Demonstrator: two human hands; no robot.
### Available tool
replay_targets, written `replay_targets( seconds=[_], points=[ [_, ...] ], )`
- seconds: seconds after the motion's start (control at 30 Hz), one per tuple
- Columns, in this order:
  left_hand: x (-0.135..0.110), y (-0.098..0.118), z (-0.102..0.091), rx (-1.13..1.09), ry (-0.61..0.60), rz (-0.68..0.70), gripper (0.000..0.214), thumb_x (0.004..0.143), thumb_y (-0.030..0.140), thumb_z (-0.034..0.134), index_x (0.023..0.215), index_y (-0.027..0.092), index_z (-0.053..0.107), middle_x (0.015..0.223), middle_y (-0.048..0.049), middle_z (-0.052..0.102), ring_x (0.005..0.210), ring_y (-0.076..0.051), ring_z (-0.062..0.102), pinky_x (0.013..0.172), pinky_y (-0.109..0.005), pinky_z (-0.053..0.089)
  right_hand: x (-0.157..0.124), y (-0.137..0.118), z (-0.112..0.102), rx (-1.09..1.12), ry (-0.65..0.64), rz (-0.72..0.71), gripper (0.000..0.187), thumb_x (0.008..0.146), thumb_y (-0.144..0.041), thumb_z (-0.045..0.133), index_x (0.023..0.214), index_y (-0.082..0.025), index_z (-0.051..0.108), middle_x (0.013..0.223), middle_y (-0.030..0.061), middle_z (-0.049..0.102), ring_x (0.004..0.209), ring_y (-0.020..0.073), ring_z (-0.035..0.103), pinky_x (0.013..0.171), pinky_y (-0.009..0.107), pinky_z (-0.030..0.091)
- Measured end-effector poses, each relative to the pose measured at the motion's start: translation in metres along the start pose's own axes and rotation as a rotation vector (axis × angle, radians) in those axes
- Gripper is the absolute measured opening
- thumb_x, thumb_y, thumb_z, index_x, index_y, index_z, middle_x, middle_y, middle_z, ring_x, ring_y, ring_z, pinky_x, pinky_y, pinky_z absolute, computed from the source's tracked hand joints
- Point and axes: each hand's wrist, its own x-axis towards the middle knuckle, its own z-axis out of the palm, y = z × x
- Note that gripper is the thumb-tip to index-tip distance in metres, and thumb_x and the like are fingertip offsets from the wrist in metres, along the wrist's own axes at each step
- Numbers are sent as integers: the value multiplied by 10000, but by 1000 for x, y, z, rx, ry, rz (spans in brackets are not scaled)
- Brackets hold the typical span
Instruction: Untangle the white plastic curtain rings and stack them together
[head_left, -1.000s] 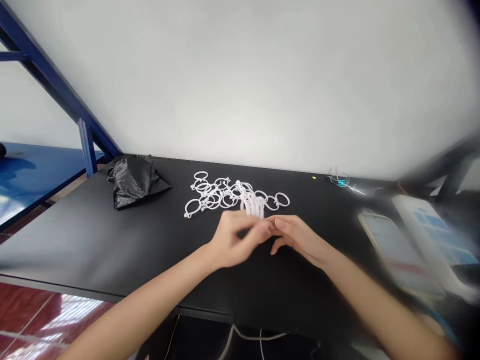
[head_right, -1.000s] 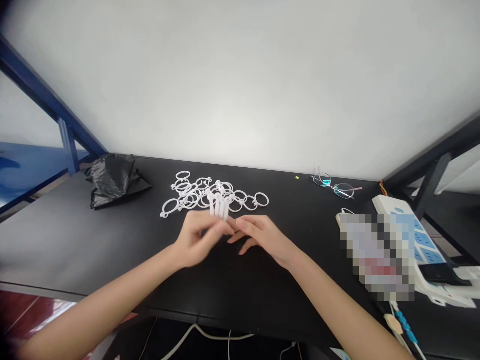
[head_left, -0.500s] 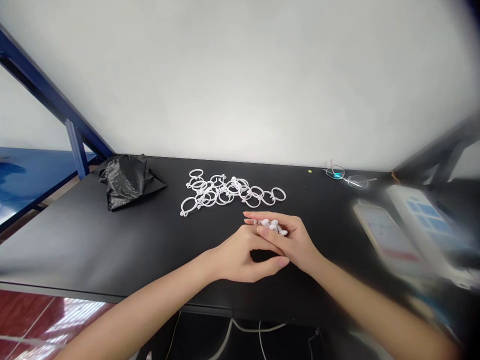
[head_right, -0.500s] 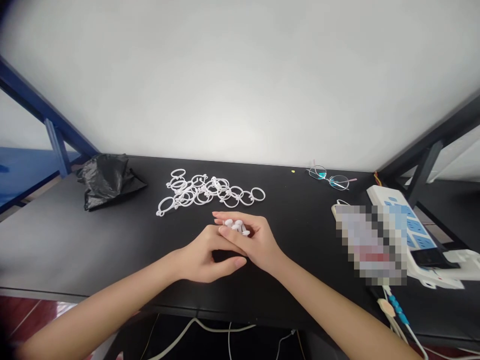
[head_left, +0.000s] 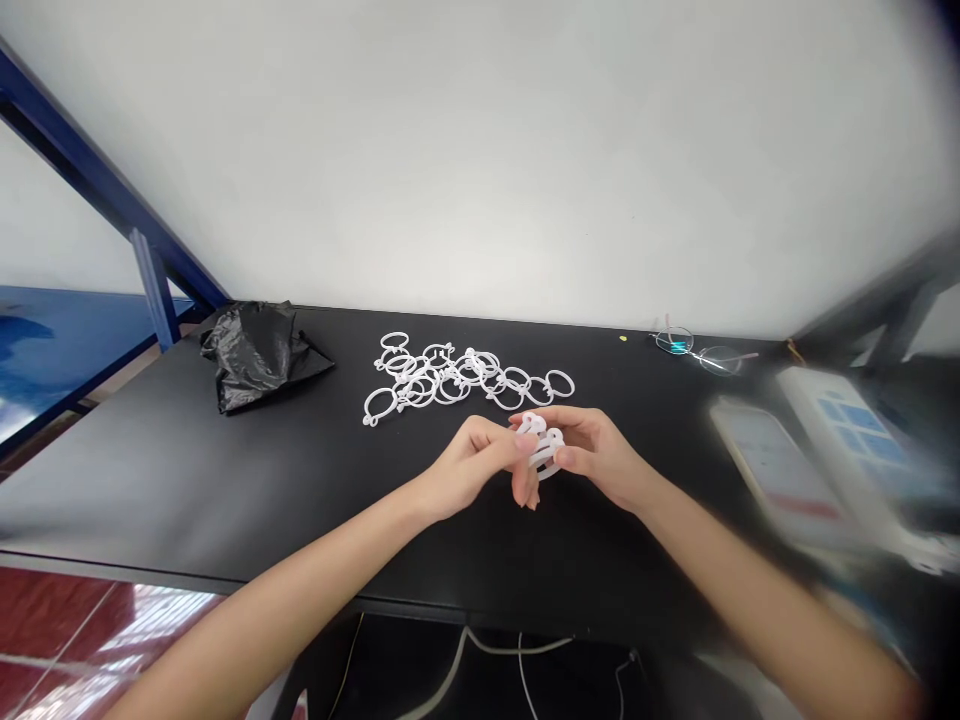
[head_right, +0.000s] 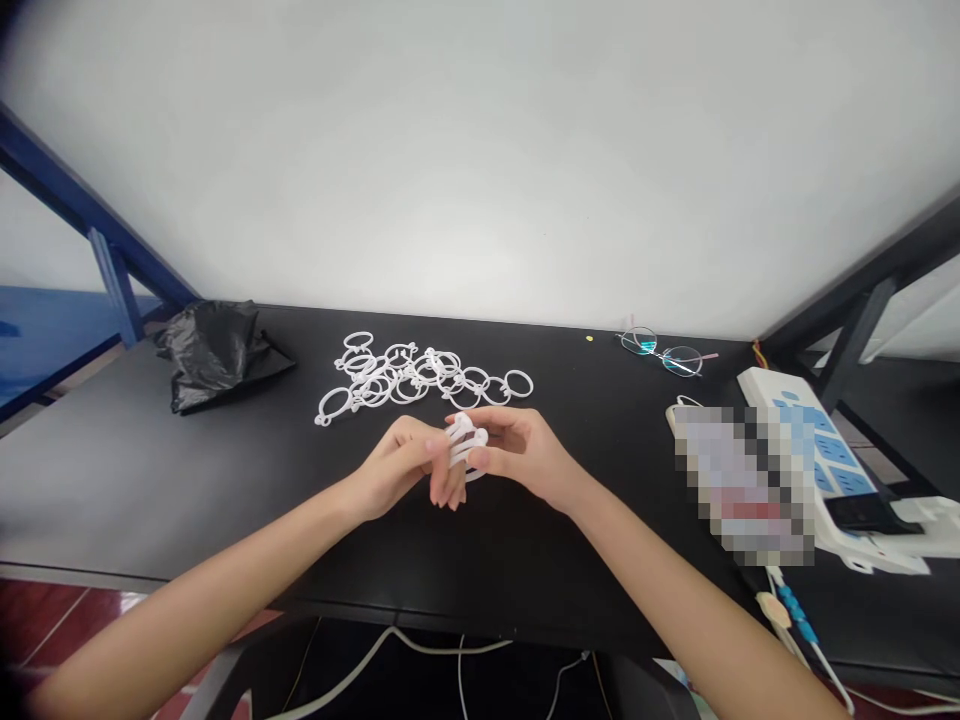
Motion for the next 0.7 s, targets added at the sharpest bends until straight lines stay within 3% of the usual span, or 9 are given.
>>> replay_targets(
  seconds=[0.13,0.3,0.43,0.57,0.7],
  points=[
    [3,-1,-6,-185,-16,-2,504,865,471,588,473,156,625,472,-26,536,502,-150,570,625,-314,508,2,-3,-1,73,-19,113,287,681,-298,836,875,-181,659,701,-7,680,606,126,648,407,171,400],
    [5,1,-8,-222,-9,-44,426,848,344,626,484,149,524,507,5,516,528,-112,578,610,-259,506,1,-4,8,218,-91,175,269,702,-242,814,823,-178,583,758,24,727,585,112,658,376,139,350],
    [8,4,-8,-319,20,-177,400,799,240,687,555,171,378,529,45,483,493,-78,530,492,-202,489,-1,1,8,345,-196,205,224,729,-308,803,773,-157,644,658,-22,683,358,18,468,360,146,365],
    [12,6,-12,-456,-26,-225,313,779,212,680,670,193,386,481,75,449,433,-72,468,412,-166,459,-4,6,8,492,-223,234,270,808,-424,729,750,-162,701,533,-38,607,346,20,440,326,121,319],
    [12,5,-15,-524,-77,-226,236,834,251,614,703,190,427,422,79,411,395,-79,450,391,-162,462,-5,7,11,520,-311,245,299,734,-442,793,839,-169,732,543,-37,643,312,11,402,311,117,321]
  ],
)
